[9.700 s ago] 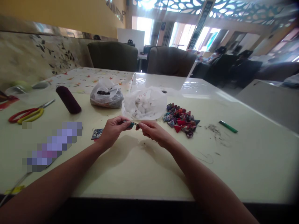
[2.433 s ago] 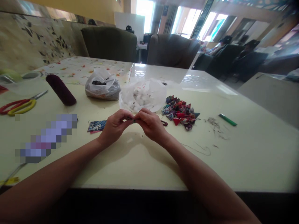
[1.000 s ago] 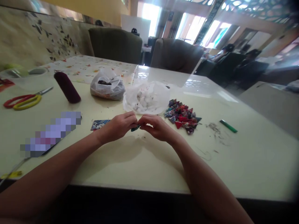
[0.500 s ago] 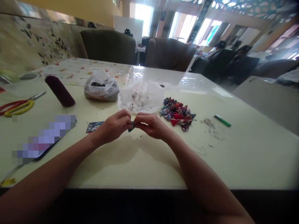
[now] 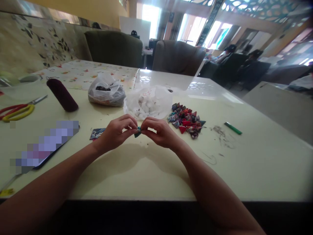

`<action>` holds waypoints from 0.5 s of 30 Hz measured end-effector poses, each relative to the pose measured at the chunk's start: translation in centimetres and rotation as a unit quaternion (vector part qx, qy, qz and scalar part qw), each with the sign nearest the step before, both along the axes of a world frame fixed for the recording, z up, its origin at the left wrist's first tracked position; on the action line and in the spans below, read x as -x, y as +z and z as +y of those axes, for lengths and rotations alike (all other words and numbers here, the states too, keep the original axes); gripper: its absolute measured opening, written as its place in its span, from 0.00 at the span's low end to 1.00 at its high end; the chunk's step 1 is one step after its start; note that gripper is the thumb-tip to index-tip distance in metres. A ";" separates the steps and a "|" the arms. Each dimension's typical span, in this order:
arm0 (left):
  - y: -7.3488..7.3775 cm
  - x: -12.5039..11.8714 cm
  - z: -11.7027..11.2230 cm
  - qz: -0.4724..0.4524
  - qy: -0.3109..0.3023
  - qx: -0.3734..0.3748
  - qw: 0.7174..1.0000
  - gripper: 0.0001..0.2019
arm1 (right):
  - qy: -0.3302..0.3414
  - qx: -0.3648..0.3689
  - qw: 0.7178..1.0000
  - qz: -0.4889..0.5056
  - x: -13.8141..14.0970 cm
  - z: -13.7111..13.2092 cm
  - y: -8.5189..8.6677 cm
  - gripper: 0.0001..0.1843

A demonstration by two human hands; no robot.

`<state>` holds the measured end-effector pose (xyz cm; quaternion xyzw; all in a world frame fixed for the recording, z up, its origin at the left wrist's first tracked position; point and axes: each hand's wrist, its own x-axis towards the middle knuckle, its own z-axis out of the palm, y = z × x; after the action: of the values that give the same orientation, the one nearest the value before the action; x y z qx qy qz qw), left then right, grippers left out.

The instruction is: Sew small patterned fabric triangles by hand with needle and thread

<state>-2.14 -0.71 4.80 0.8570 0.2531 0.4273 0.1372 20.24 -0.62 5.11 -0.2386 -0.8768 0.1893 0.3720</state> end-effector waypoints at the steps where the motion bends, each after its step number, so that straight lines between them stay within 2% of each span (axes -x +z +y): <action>1: 0.0 0.0 0.0 0.002 0.008 -0.014 1.000 0.06 | -0.003 0.002 1.000 0.002 0.1 0.0 0.0 0.06; 6: -0.1 -0.1 -0.1 0.019 0.026 -0.057 0.998 0.07 | -0.011 0.007 1.000 0.008 0.3 -0.2 0.1 0.08; 15: -0.3 0.0 0.0 0.019 0.012 -0.017 1.000 0.07 | -0.004 -0.014 1.000 0.007 0.5 -0.2 -0.2 0.09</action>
<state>-2.12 -0.68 4.51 0.8642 0.2584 0.4168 0.1126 19.70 -0.82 4.93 -0.2351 -0.8759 0.1772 0.3822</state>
